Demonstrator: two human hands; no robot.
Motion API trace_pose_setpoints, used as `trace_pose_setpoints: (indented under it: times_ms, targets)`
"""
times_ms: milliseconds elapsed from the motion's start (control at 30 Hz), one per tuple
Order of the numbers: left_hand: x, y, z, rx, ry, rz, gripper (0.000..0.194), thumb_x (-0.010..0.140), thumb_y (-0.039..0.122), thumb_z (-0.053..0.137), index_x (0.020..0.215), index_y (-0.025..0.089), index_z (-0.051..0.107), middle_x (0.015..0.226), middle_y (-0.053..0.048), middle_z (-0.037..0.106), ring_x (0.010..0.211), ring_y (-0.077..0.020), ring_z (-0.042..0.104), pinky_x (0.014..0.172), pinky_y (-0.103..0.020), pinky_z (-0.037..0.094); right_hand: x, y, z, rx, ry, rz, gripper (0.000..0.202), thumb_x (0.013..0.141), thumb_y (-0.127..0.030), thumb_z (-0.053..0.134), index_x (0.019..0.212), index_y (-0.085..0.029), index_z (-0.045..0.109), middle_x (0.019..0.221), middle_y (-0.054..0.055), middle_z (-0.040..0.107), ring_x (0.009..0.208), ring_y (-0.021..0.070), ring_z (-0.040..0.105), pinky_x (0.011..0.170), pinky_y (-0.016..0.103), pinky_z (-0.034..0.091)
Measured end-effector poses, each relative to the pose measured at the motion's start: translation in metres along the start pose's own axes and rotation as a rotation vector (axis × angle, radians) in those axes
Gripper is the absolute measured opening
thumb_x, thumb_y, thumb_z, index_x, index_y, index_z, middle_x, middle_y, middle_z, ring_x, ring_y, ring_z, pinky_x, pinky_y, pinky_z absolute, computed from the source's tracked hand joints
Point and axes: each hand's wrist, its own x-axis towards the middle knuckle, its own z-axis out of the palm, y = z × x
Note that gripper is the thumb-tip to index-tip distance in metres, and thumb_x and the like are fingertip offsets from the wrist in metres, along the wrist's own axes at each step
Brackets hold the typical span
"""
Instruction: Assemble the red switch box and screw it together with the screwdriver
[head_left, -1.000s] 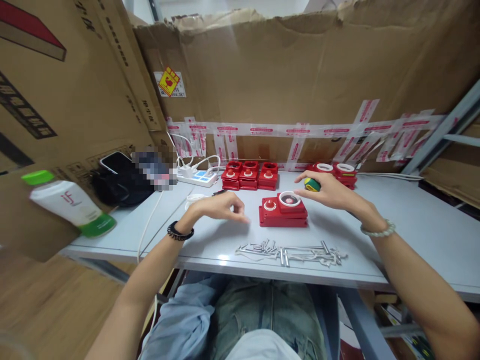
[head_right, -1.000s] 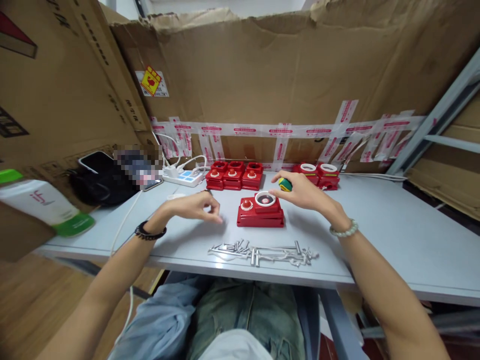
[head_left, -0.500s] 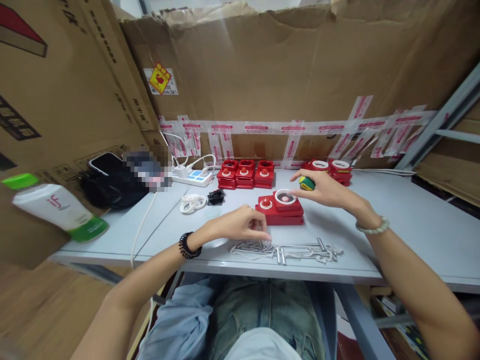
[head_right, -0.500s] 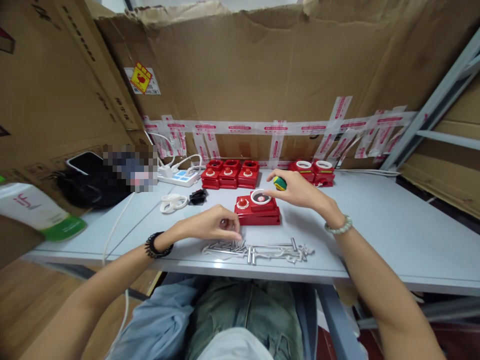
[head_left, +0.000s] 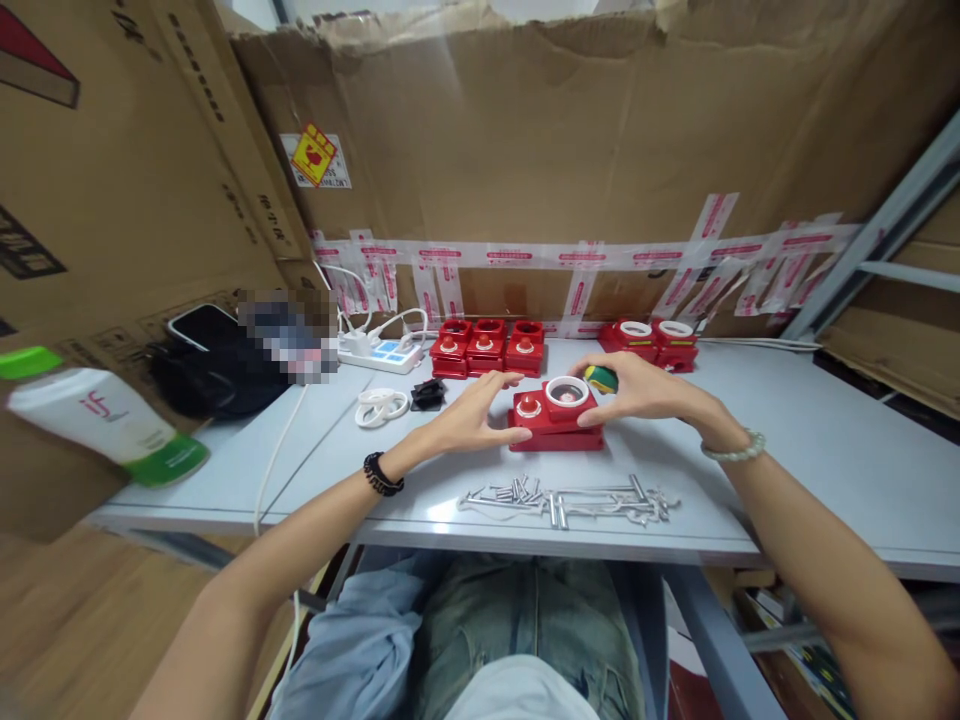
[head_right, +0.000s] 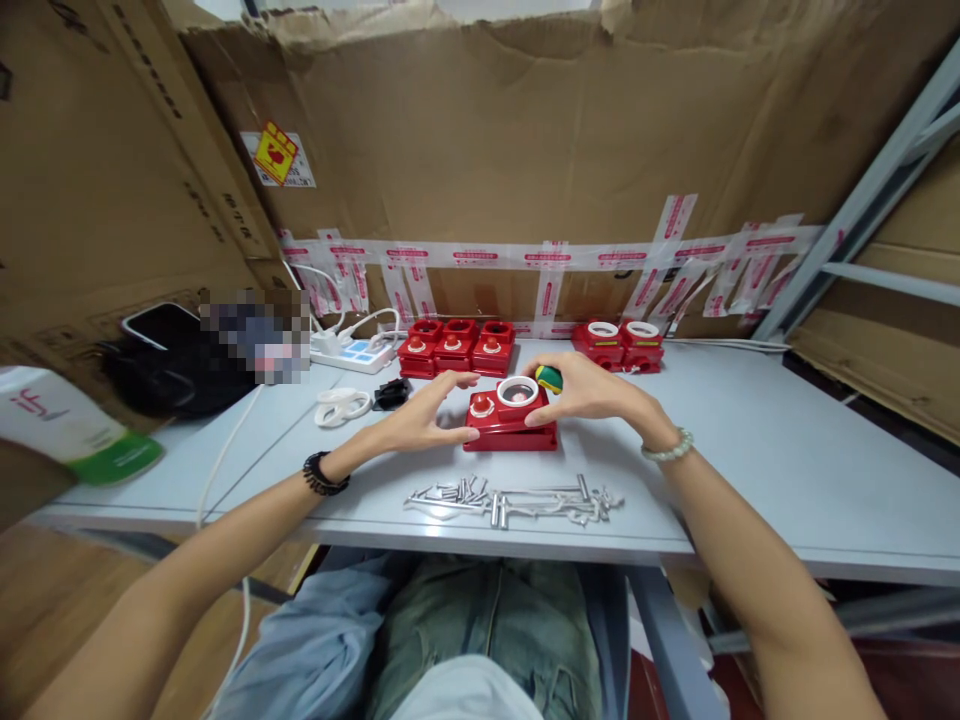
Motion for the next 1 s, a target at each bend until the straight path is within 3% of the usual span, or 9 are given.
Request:
trace_pose_setpoints:
  times_ms: [133,200,300,367,500,667,767,1000]
  targets:
    - [0.0,0.003,-0.003,-0.013,0.087,0.05,0.068,0.08,0.048,0.07,0.135,0.023,0.04,0.133,-0.013,0.053,0.122,-0.028,0.052,0.1,-0.045,0.045,-0.004,-0.005,-0.009,0.048,0.095,0.015,0.054,0.06,-0.052,0.081,0.104,-0.023,0.068,0.104,0.004,0.069,0.089,0.022,0.063,0.078,0.034,0.05]
    - [0.001,0.006,-0.004,-0.022,0.237,0.105,0.059,0.08,0.043,0.07,0.128,0.02,0.044,0.127,-0.013,0.055,0.115,-0.026,0.055,0.096,-0.042,0.047,-0.006,-0.006,-0.013,0.075,0.182,0.052,0.055,0.061,-0.053,0.081,0.105,-0.023,0.068,0.099,0.004,0.069,0.079,0.0194,0.062,0.067,0.032,0.05]
    - [0.004,0.016,-0.003,0.007,0.449,0.207,0.037,0.083,0.036,0.066,0.112,0.019,0.05,0.11,-0.01,0.058,0.102,-0.0222,0.057,0.09,-0.039,0.049,-0.009,-0.004,-0.018,0.157,0.359,0.163,0.059,0.061,-0.057,0.08,0.108,-0.024,0.067,0.077,0.002,0.065,0.054,0.0131,0.051,0.046,0.03,0.04]
    - [0.011,0.024,0.002,0.042,0.391,0.255,0.031,0.085,0.034,0.064,0.109,0.02,0.052,0.108,-0.01,0.058,0.103,-0.0224,0.056,0.091,-0.039,0.049,-0.01,-0.001,-0.02,0.262,0.462,0.203,0.059,0.062,-0.059,0.079,0.108,-0.024,0.066,0.066,0.0,0.061,0.046,0.0116,0.045,0.041,0.029,0.035]
    - [0.033,0.037,0.019,0.095,0.111,0.249,0.041,0.087,0.04,0.063,0.122,0.021,0.052,0.127,-0.014,0.053,0.121,-0.0276,0.052,0.102,-0.045,0.045,-0.011,0.006,-0.022,0.397,0.551,0.202,0.055,0.061,-0.057,0.08,0.103,-0.024,0.066,0.059,0.0,0.06,0.045,0.0133,0.046,0.041,0.03,0.036]
    - [0.049,0.037,0.034,0.07,-0.068,0.212,0.041,0.093,0.04,0.056,0.128,0.018,0.052,0.12,-0.014,0.062,0.105,-0.0241,0.063,0.094,-0.041,0.05,-0.012,0.004,-0.023,0.397,0.569,0.196,0.052,0.061,-0.053,0.082,0.101,-0.024,0.066,0.057,-0.001,0.059,0.043,0.0124,0.044,0.041,0.03,0.035]
    - [0.049,0.031,0.036,0.015,-0.07,0.222,0.037,0.093,0.031,0.057,0.127,0.017,0.055,0.119,-0.013,0.067,0.107,-0.0237,0.065,0.095,-0.04,0.051,-0.012,0.002,-0.022,0.413,0.576,0.215,0.053,0.059,-0.051,0.084,0.1,-0.023,0.066,0.058,0.0,0.06,0.044,0.0123,0.045,0.041,0.03,0.037]
    - [0.049,0.019,0.038,-0.061,0.043,0.169,0.035,0.091,0.016,0.053,0.125,0.018,0.063,0.125,-0.009,0.068,0.115,-0.0232,0.066,0.102,-0.039,0.051,-0.011,-0.001,-0.022,0.408,0.587,0.242,0.057,0.057,-0.053,0.084,0.101,-0.021,0.066,0.062,0.002,0.062,0.048,0.015,0.052,0.04,0.029,0.037]
